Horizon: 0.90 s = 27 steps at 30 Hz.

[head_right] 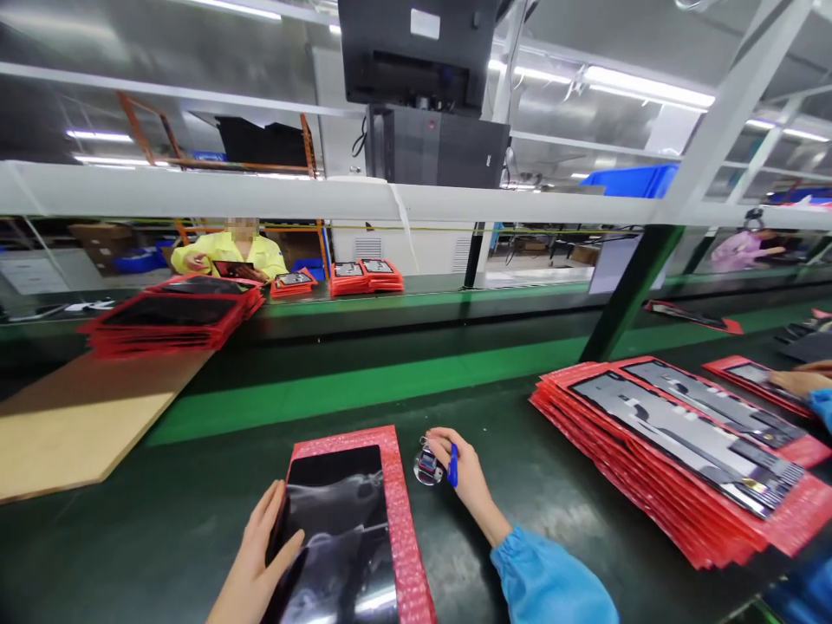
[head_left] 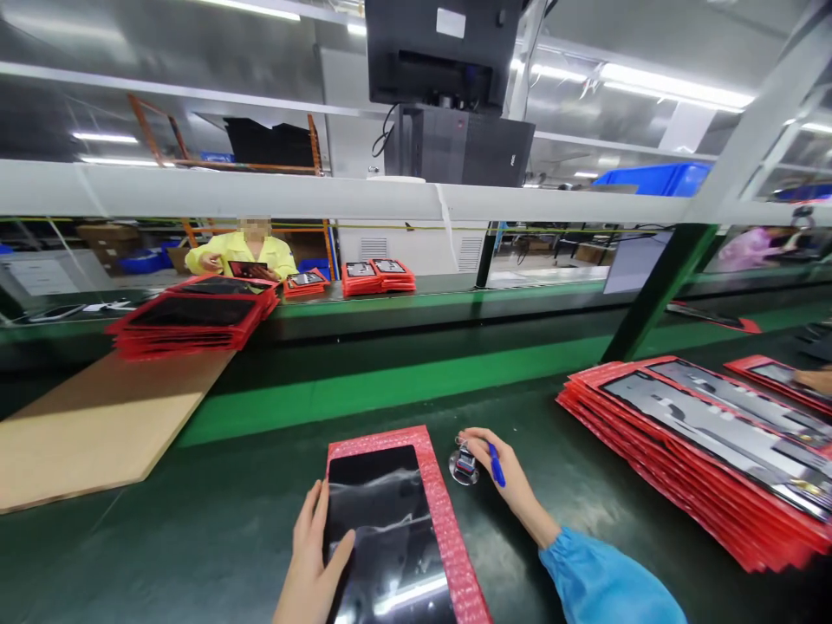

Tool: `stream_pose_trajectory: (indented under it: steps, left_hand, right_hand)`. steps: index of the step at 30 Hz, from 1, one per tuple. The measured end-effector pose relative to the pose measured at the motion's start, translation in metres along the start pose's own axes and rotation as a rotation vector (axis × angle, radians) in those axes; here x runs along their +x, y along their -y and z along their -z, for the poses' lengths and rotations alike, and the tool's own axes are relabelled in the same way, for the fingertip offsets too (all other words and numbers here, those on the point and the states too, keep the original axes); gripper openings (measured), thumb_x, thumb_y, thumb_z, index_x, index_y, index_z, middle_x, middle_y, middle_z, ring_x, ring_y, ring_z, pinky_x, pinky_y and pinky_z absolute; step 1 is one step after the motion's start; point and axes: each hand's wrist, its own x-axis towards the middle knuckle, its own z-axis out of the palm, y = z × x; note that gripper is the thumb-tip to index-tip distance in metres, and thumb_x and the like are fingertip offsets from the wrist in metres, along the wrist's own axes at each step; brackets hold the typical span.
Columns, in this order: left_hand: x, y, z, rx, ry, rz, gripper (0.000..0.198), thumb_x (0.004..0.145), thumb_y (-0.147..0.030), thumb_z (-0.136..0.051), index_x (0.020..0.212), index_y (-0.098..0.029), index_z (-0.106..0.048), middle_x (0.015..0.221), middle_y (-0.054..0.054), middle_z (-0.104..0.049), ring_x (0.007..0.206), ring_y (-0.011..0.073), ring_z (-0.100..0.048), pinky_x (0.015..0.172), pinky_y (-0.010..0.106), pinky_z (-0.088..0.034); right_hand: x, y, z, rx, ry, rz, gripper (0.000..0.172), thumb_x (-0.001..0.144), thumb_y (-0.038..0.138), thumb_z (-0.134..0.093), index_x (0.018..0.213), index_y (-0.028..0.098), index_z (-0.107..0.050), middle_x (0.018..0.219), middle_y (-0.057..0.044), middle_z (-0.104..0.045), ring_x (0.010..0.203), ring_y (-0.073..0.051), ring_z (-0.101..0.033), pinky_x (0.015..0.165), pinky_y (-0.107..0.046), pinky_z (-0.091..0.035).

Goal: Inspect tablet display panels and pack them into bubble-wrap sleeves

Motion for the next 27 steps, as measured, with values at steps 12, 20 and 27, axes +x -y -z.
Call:
stream_pose_trajectory:
  steps: [12, 20, 27]
  left_hand:
    - [-0.007, -0.011, 0.036, -0.348, 0.305, 0.502, 0.042, 0.062, -0.042, -0.079, 0.093, -0.014, -0.072, 0.084, 0.01, -0.071, 0.078, 0.0242, -0.065, 0.07, 0.034, -0.049]
    - [-0.013, -0.027, 0.01, -0.48, 0.177, 0.342, 0.047, 0.068, -0.028, -0.077, 0.113, -0.023, -0.064, 0.122, 0.008, -0.067, 0.123, 0.0308, -0.053, 0.106, 0.044, -0.035]
    - [-0.007, 0.021, 0.133, -0.317, -0.162, 0.446, 0.089, 0.052, -0.039, -0.085, 0.133, -0.023, -0.051, 0.116, 0.006, -0.071, 0.118, 0.0336, -0.057, 0.09, 0.035, -0.054]
  right_hand:
    - [-0.064, 0.038, -0.035, -0.25, 0.419, 0.425, 0.036, 0.074, 0.013, -0.066, 0.103, 0.032, -0.074, 0.092, -0.006, -0.079, 0.078, -0.027, -0.075, 0.069, -0.035, -0.059]
    - [-0.068, 0.029, -0.026, -0.239, 0.387, 0.386, 0.026, 0.084, 0.024, -0.056, 0.105, 0.032, -0.07, 0.094, -0.005, -0.079, 0.079, -0.027, -0.074, 0.07, -0.035, -0.057]
    - [-0.071, 0.039, -0.03, 0.274, 0.124, -0.039, 0.037, 0.097, 0.051, -0.024, 0.123, 0.029, -0.038, 0.075, -0.002, -0.072, 0.063, -0.02, -0.068, 0.065, -0.035, -0.053]
